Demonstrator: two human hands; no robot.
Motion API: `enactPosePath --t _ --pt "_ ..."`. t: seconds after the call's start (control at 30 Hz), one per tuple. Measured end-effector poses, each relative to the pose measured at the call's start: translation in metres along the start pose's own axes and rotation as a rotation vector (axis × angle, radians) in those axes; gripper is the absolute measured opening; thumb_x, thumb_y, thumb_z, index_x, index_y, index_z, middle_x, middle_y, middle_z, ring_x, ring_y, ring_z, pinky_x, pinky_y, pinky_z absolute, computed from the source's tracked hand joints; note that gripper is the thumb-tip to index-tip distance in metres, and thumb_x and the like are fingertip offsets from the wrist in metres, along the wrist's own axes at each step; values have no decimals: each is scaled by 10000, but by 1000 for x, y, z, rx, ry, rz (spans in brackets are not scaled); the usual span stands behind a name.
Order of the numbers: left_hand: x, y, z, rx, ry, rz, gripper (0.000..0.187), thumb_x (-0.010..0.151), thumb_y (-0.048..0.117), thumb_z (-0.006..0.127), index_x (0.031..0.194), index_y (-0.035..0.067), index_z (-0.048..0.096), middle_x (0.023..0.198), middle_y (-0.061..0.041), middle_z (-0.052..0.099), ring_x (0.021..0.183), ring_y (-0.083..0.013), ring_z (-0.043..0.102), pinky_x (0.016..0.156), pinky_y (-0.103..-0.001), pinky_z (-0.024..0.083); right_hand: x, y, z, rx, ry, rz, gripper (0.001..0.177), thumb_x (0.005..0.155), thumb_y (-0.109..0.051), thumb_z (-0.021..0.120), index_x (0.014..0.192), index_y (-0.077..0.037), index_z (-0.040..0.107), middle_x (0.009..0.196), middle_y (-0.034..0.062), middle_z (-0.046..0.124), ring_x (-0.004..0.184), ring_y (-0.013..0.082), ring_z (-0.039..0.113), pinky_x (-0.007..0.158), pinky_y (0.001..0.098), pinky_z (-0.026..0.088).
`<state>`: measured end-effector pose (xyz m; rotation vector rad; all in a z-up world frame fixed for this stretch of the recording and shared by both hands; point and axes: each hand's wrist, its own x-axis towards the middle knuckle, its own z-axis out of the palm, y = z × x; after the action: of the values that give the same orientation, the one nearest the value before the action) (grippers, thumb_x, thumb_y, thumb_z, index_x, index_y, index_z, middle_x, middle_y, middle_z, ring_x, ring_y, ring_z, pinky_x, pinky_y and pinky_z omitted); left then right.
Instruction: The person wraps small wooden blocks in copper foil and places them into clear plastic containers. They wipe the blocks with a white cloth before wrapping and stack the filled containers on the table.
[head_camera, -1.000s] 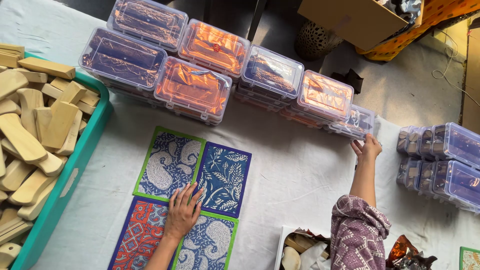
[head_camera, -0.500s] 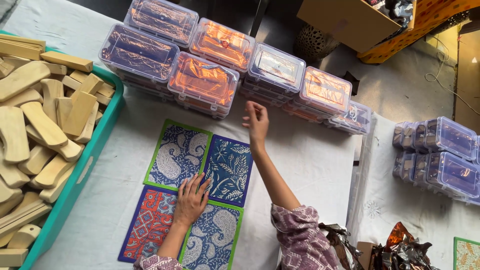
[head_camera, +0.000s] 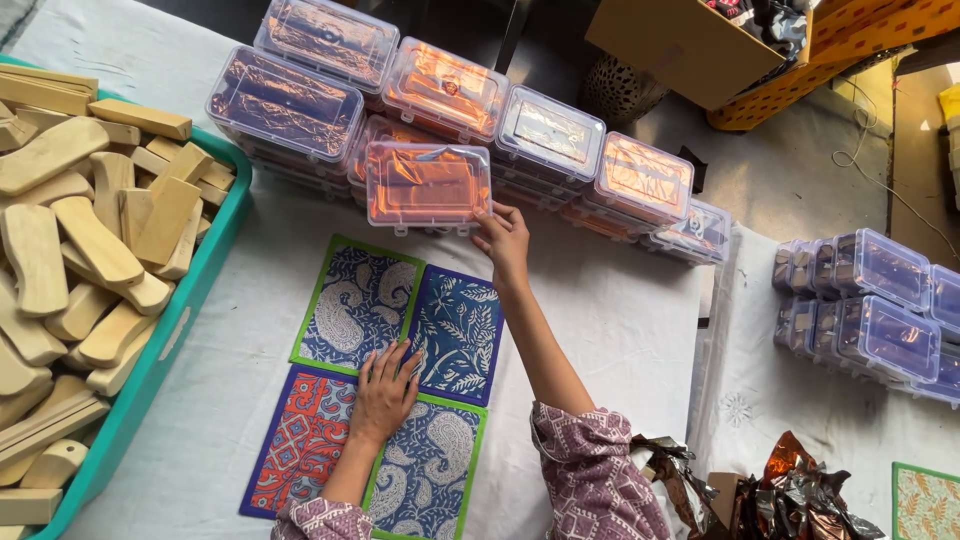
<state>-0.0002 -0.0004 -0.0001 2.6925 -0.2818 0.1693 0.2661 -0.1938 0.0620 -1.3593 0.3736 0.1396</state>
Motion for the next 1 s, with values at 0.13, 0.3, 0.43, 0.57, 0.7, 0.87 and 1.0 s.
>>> enactPosePath --t 0.13,0.3,0.43,0.57,0.7,0.87,1.0 --pt "2 1 -2 -6 4 10 491 964 313 572 1439 198 513 1528 -55 450 1441 -225 400 1210 -494 282 -26 22 -51 166 70 31 327 931 -178 779 1192 -52 628 1086 104 679 944 163 650 841 346 588" --pt "1 2 -3 -3 4 -6 500 953 320 574 1438 223 509 1524 -37 456 1438 -211 402 1204 -484 287 -69 21 -136 337 133 73 371 932 -167 701 1275 -52 615 1137 104 707 941 226 729 867 380 604" --pt "1 1 -2 1 -25 -9 504 959 330 563 1448 221 500 1519 -42 455 1441 -207 397 1208 -483 284 -77 39 -287 360 237 103 328 964 -210 676 1232 -27 632 1135 130 690 1000 252 705 925 404 613" --pt "2 1 -5 13 -33 -15 507 959 340 552 1449 224 496 1519 -39 455 1439 -206 392 1205 -480 288 -75 7 -417 391 479 18 326 968 -198 713 1212 11 654 1142 148 645 1014 299 683 969 445 605" --pt "1 0 -1 16 -43 -18 512 962 344 552 1459 236 489 1521 -32 449 1441 -201 390 1209 -477 291 -46 -40 -495 394 739 -176 349 956 -153 759 1169 88 622 1129 215 660 1001 389 721 879 485 633" --pt "2 0 -1 21 -41 -12 525 958 338 551 1469 241 480 1525 -37 443 1438 -207 390 1199 -481 290 25 -75 -531 415 770 -211 362 949 -170 768 1166 92 643 1117 214 675 989 375 729 855 489 648" --pt "2 2 -4 20 -52 -22 515 963 332 549 1465 240 477 1536 -28 441 1441 -206 391 1205 -484 288 75 -68 -535 376 688 -141 365 950 -194 744 1190 63 644 1142 208 677 1040 385 711 897 518 634"
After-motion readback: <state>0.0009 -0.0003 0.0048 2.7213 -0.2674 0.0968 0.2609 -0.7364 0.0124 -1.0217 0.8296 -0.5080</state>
